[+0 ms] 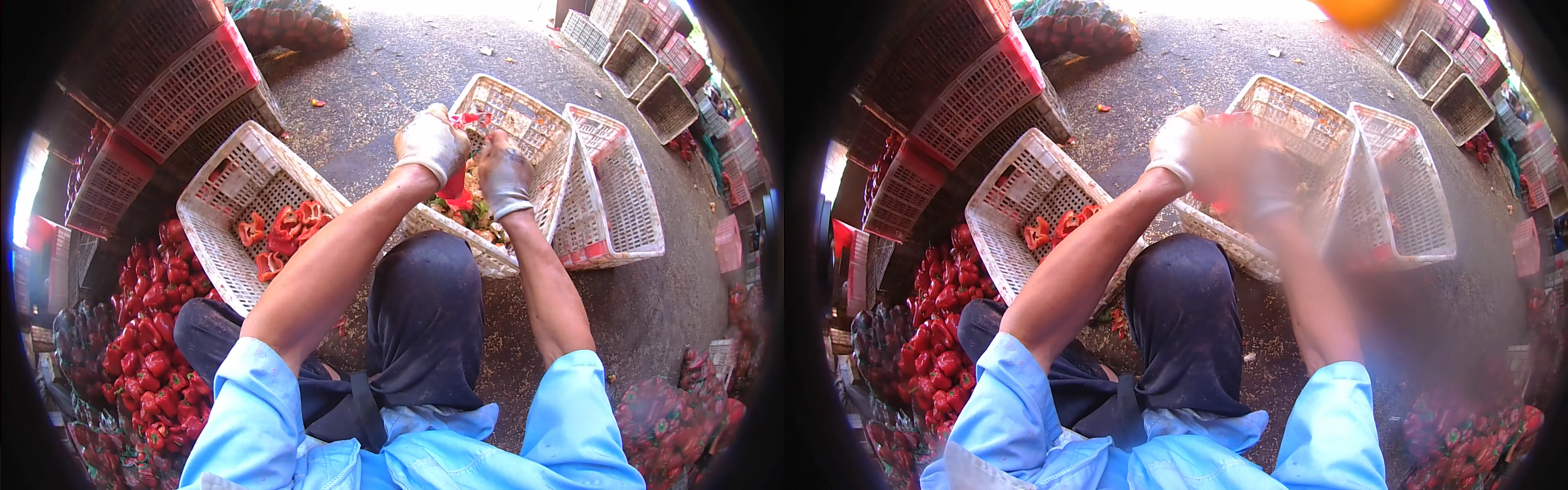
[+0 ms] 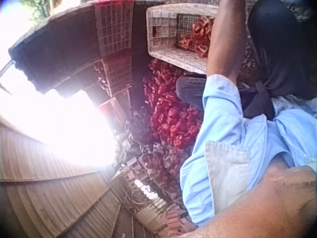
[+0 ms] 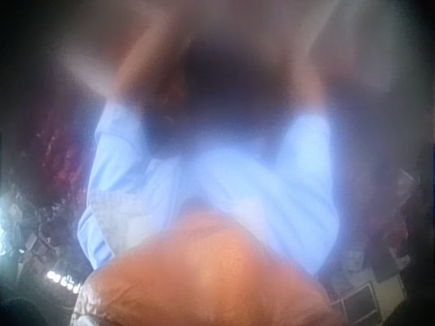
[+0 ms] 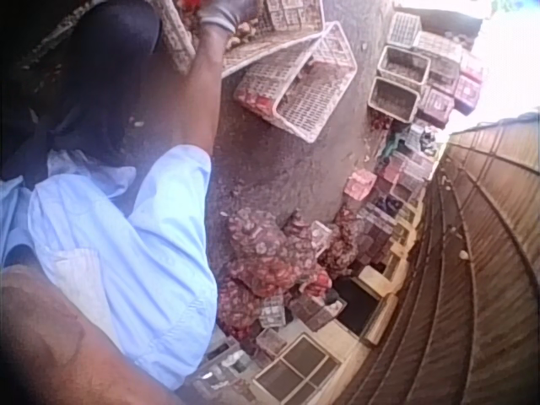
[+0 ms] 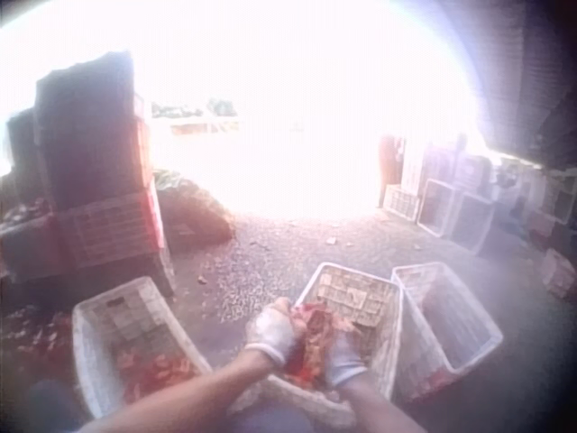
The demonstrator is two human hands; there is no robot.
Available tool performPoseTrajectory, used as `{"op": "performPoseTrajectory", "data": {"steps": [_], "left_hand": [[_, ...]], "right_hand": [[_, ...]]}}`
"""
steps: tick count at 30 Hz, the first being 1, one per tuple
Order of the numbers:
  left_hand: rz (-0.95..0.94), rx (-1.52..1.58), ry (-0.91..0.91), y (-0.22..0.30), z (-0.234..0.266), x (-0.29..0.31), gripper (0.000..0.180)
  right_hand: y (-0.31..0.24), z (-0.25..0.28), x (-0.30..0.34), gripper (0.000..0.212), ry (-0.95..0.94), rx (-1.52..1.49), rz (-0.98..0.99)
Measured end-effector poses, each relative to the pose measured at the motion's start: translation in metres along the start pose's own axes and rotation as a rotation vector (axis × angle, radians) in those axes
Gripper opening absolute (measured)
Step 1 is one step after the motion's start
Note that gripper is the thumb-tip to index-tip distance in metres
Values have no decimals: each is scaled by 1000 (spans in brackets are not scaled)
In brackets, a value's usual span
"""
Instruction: The person uses a curved knife to remove the stems and cores from red bell peppers, placing the cleaned peppers into one crate and the cores into another.
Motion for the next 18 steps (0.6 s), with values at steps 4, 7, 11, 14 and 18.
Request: {"op": "performPoseTrajectory", "data": {"steps": [4, 7, 11, 14, 18], "left_hand": [[-2, 23, 41, -25, 13, -9, 32], [-12, 112, 42, -54, 28, -9, 34], [-19, 205, 156, -116, 70, -2, 27], [1, 236, 271, -164, 133, 25, 13], [26, 82, 527, -221, 200, 59, 23]], "right_hand": [[125, -54, 47, 25, -384, 58, -505], [167, -64, 73, 30, -425, 83, -482], [202, -88, 93, 30, -453, -359, -613], [163, -87, 93, 28, -500, -600, -641], [179, -104, 98, 19, -446, -764, -764]]}}
Point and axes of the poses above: each hand's wrist, its own x-axis away from the middle knuckle, its own z-axis out of the back of the hand, y = z × x, the point moved 10 cm from there along -x, towards the middle knuckle, and after that the axes turned 12 degrees about -x, right-handed, at the moved point
